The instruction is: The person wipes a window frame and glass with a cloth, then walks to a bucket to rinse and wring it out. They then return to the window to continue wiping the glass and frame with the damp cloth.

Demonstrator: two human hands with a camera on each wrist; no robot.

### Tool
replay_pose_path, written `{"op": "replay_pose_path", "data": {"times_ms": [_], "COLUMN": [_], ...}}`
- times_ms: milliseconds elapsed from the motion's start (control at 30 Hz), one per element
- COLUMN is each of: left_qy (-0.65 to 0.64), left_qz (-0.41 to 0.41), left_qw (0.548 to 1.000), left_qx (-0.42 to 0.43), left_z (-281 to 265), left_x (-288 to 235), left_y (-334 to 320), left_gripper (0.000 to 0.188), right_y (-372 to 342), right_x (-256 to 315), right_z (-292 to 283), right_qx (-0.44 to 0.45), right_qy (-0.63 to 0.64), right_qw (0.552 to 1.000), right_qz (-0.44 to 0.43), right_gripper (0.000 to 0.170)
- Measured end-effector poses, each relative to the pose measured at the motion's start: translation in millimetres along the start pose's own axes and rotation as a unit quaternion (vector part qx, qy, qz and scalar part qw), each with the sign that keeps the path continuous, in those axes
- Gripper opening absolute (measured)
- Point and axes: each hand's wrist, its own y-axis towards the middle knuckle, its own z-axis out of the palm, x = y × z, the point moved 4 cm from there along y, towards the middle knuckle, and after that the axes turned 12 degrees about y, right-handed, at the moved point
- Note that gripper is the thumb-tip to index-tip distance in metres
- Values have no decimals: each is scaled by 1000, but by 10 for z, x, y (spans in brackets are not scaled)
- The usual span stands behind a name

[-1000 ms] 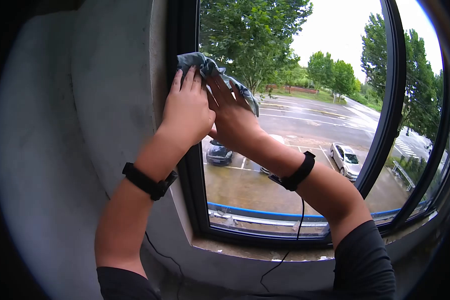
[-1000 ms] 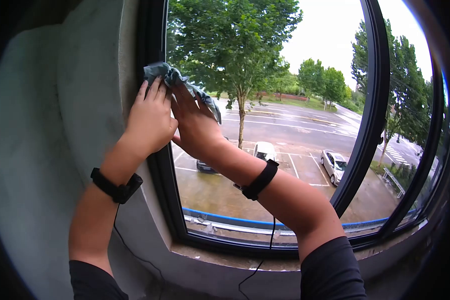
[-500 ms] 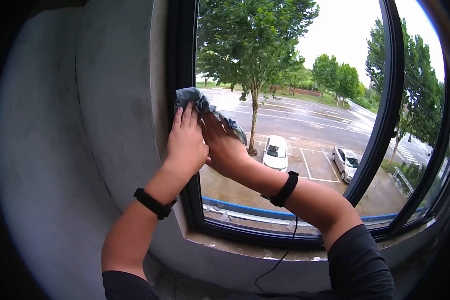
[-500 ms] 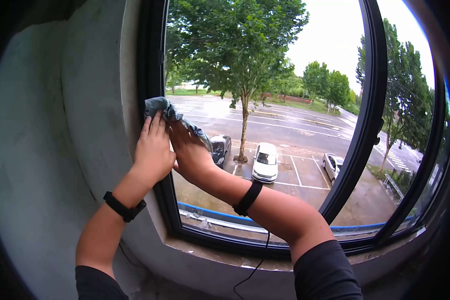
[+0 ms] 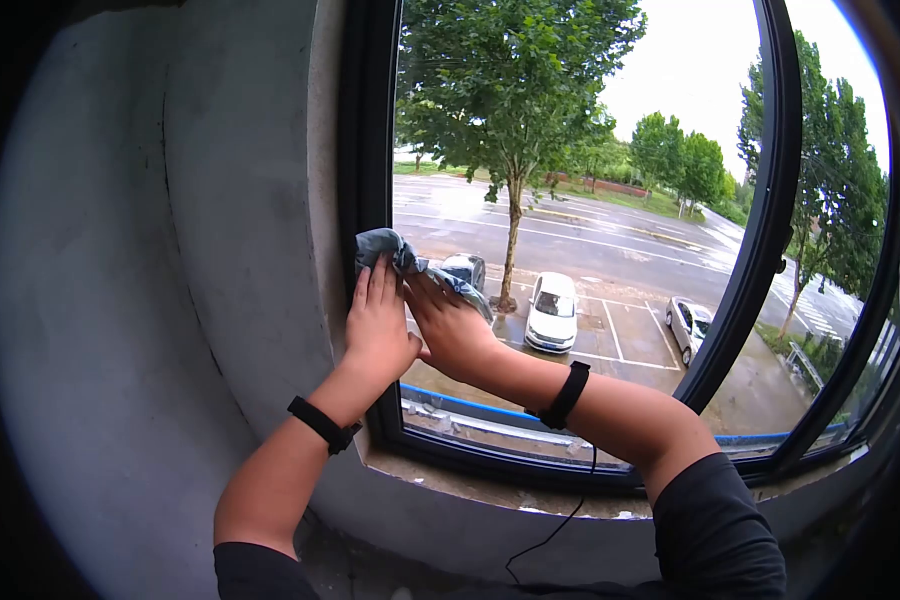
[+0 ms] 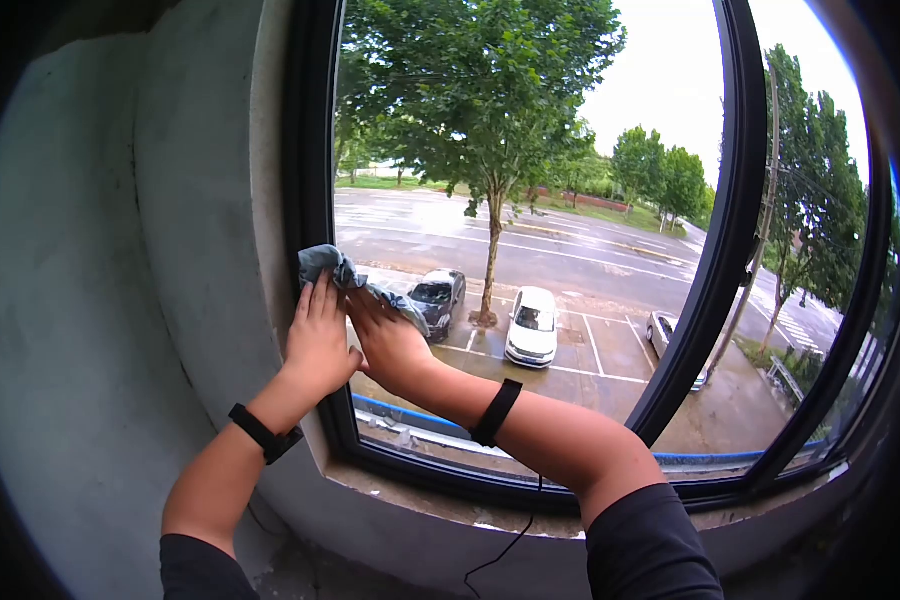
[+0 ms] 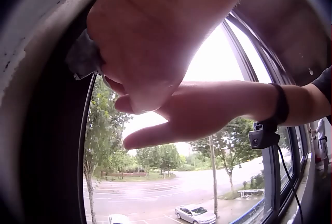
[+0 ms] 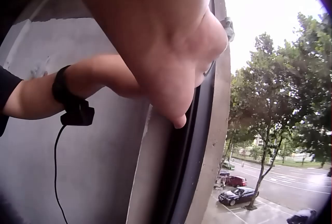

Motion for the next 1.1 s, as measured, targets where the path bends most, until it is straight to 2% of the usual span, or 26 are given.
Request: {"op": "replay_pose_path", "data": {"times_ms": [67, 133, 233, 300, 433, 600, 700, 867, 1033, 1100], "left_qy": [-11, -22, 50, 51, 20, -10, 4, 84, 90, 95], "left_qz": [0, 1, 16, 15, 6, -4, 4, -21, -29, -34], "left_qw": [1000, 999, 998, 999, 999, 1000, 998, 994, 991, 988], "left_qx": [8, 40, 19, 12, 28, -16, -59, -61, -93, -120], "left_z": [-90, -119, -22, -6, -146, -441, -606, -852, -1069, -1151], "left_x": [-3, -9, 25, 48, 143, 333, 491, 678, 826, 895], "left_y": [25, 48, 62, 91, 283, 662, 886, 1243, 1489, 1583], "left_gripper": [97, 101, 101, 102, 102, 103, 102, 95, 87, 84], "right_y": [10, 9, 19, 38, 168, 430, 602, 873, 1134, 1220], "right_x": [-36, -31, -47, -74, -157, -291, -368, -470, -599, -621], "right_z": [-21, -115, -263, -323, -468, -847, -1097, -1440, -1621, -1714], "right_qx": [18, 23, 45, 58, 31, -25, -59, -89, -93, -133], "right_qy": [-83, -52, -21, -22, -25, -50, -77, -105, -135, -139], "right_qw": [996, 998, 999, 998, 999, 998, 995, 990, 986, 981], "right_qz": [-8, -7, -11, -12, -7, -12, -21, -15, -6, -21], "right_gripper": [92, 92, 93, 95, 96, 94, 94, 93, 96, 97]}}
